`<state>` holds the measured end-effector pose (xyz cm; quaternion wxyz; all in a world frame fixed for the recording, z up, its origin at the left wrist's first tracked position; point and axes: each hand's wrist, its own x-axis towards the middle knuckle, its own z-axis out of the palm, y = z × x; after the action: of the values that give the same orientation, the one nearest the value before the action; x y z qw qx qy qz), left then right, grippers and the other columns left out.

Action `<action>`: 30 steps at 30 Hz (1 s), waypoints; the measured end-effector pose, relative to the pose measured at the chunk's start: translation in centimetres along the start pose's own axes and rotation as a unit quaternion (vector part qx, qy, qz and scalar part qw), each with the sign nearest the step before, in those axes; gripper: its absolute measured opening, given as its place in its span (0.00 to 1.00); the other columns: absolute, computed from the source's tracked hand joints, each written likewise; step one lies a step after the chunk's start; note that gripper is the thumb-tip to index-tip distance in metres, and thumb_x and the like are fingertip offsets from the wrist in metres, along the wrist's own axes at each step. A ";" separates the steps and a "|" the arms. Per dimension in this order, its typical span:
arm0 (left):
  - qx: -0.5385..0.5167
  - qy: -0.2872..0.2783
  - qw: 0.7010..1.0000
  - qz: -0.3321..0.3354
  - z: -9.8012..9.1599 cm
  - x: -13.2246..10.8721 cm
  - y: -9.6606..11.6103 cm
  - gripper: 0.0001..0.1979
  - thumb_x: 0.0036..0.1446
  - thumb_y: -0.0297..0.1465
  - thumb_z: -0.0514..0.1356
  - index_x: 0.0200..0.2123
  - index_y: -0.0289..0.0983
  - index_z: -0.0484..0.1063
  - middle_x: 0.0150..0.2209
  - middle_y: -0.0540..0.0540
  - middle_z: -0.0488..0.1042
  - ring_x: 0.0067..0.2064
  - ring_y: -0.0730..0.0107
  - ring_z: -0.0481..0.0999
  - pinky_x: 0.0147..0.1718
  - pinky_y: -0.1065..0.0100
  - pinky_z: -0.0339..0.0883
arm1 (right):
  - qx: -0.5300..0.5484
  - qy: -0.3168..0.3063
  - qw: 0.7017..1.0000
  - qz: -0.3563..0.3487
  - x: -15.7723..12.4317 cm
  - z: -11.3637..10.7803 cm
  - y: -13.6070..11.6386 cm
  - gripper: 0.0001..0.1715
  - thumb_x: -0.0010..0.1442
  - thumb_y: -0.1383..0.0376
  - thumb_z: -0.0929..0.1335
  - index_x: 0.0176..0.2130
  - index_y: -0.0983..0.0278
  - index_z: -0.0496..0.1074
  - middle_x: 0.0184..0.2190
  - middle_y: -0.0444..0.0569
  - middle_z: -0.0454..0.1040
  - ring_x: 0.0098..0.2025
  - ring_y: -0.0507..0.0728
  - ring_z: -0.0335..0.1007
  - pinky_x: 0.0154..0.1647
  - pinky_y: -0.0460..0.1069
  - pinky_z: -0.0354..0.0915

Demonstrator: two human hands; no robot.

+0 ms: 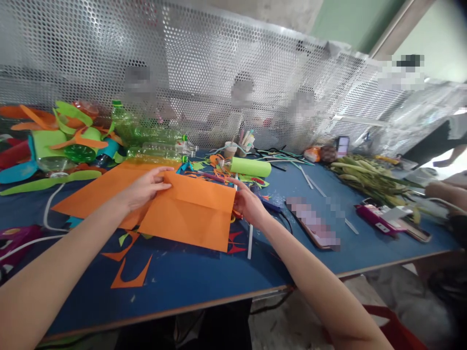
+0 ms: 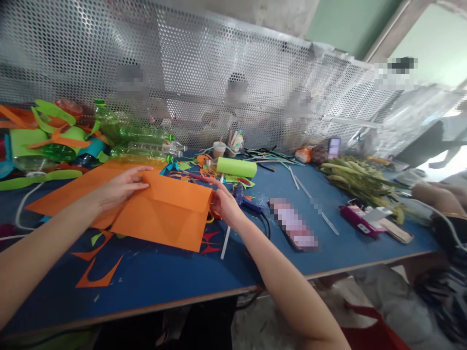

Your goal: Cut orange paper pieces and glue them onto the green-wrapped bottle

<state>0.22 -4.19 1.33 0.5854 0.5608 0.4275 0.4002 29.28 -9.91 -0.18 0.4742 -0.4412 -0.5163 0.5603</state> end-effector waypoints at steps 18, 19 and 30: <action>-0.026 -0.018 0.999 0.002 0.9 -0.6 0.4 0.20 0.48 0.36 0.64 0.46 0.38 0.70 0.45 0.42 0.74 0.44 0.59 0.75 0.39 0.66 0.71 | -0.031 0.051 0.998 -0.005 0.5 -0.5 1.0 0.24 0.47 0.60 0.72 0.44 0.61 0.66 0.31 0.44 0.76 0.29 0.52 0.73 0.26 0.44 0.66; -0.022 -0.018 1.000 0.005 0.9 -0.6 0.4 0.20 0.48 0.37 0.64 0.45 0.37 0.71 0.45 0.41 0.74 0.44 0.58 0.75 0.39 0.65 0.71 | -0.034 0.053 0.998 -0.004 0.5 -0.5 1.0 0.24 0.47 0.61 0.72 0.44 0.61 0.66 0.31 0.44 0.76 0.30 0.52 0.73 0.26 0.44 0.67; -0.031 -0.028 0.999 0.010 0.7 -0.5 0.2 0.22 0.43 0.28 0.67 0.44 0.37 0.69 0.41 0.41 0.76 0.40 0.62 0.77 0.39 0.63 0.71 | -0.074 0.068 0.995 -0.014 0.1 -0.3 0.4 0.27 0.49 0.57 0.69 0.48 0.61 0.64 0.22 0.38 0.70 0.17 0.47 0.62 0.13 0.42 0.57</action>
<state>0.75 -4.90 1.52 0.6100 0.5575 0.3933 0.4030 29.53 -9.80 -0.55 0.4821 -0.5052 -0.5289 0.4823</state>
